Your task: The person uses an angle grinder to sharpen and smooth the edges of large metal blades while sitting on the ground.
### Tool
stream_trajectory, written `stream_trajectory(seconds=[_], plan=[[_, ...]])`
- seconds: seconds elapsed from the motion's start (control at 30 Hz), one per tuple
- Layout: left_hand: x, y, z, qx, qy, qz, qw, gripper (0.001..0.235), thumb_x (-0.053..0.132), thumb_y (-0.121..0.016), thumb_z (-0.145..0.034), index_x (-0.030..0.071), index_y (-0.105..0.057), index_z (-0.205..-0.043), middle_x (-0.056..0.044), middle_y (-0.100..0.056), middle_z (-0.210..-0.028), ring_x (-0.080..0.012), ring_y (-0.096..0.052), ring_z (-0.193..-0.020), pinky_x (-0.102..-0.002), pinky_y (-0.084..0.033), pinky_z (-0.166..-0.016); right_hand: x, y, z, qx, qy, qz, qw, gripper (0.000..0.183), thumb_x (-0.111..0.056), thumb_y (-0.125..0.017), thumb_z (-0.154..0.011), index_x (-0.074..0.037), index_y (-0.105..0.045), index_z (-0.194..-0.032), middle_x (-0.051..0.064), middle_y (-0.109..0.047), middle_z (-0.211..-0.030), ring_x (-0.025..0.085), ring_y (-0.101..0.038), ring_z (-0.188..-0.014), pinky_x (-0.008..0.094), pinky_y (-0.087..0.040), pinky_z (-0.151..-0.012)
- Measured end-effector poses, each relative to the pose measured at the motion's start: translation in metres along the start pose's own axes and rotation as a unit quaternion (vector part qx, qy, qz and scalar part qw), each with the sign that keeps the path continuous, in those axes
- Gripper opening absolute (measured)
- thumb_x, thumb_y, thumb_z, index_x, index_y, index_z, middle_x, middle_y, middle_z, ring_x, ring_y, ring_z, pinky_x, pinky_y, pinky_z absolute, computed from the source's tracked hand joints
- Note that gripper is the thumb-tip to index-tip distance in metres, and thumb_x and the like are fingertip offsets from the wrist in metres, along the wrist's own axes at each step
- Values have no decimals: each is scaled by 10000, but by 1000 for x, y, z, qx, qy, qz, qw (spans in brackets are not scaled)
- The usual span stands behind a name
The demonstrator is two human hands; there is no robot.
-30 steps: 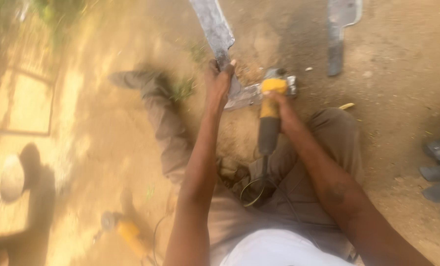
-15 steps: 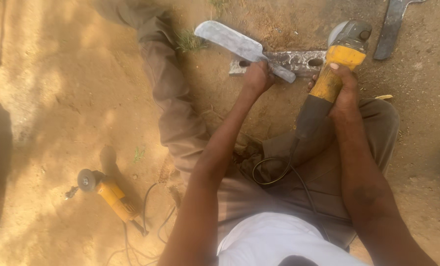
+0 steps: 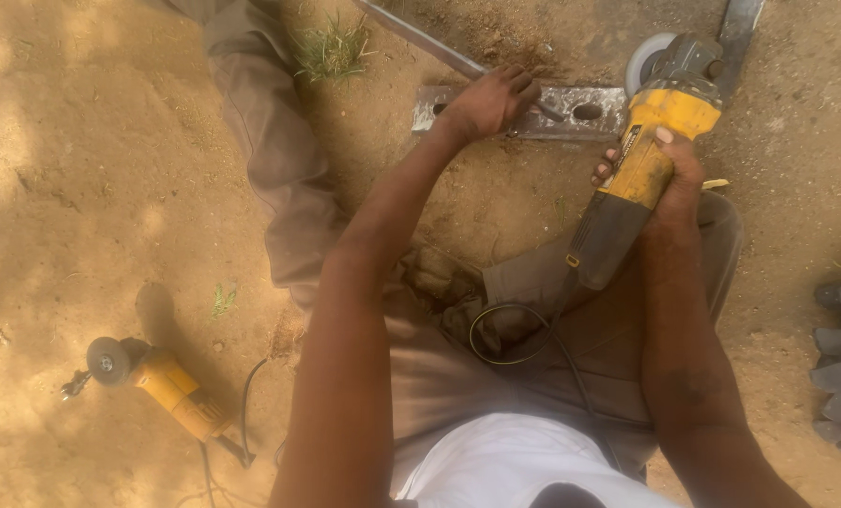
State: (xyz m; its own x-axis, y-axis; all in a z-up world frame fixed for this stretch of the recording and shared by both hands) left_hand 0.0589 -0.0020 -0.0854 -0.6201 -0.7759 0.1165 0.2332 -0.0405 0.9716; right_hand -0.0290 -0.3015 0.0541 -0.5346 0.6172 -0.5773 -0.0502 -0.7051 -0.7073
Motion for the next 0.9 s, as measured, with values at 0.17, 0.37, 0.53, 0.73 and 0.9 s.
stream_trajectory(seconds=[0.17,0.37,0.53,0.73,0.9], plan=[[5,33,-49,6,-17,-26,999,182,261,-575,-1066,90,-637,-1055,-130,-593,-1162,-269,-546,-1079,-417,-535,-938,-11,11,-7,5,21,-3,1000,698,-434,-660,-918,6,-449,-1417,144,-589,-1029,260,-626,-889,420,-572,-790],[20,30,-39,19,36,-34,999,278,287,-567,-1022,119,-574,-1244,-108,-604,-1127,-276,-567,-1094,-551,-443,-983,17,25,-16,42,-59,-29,997,630,-410,-674,-887,10,-491,-1319,134,-602,-998,234,-649,-843,394,-609,-768],[18,34,-45,2,28,-57,998,224,244,-593,-1005,131,-548,-1193,-79,-622,-1103,-249,-582,-1108,-567,-400,-1052,39,14,-30,39,-77,31,996,599,-408,-686,-889,57,-524,-1230,152,-620,-952,250,-671,-825,403,-617,-744],[15,28,-45,-24,38,-43,998,180,172,-620,-983,146,-534,-1138,-55,-653,-999,-255,-644,-1054,-554,-383,-1111,51,22,-35,41,-89,-18,995,646,-430,-668,-890,66,-496,-1267,155,-619,-954,254,-674,-818,413,-619,-735],[9,13,-52,34,19,-49,998,146,153,-621,-978,157,-536,-1097,-57,-665,-900,-269,-670,-990,-553,-382,-1106,54,30,-39,46,-76,-30,996,683,-436,-676,-892,54,-477,-1324,149,-602,-982,245,-656,-832,412,-605,-759]])
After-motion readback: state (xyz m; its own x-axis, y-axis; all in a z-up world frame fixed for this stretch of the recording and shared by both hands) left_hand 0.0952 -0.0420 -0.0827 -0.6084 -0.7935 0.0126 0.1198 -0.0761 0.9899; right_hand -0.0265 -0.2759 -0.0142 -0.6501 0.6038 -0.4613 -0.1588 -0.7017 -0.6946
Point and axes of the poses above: each hand's wrist, its own z-axis away from the middle knuckle, its own y-axis out of the back of the hand, x = y × z, the point moved 2 cm from there along -z, towards the middle knuckle
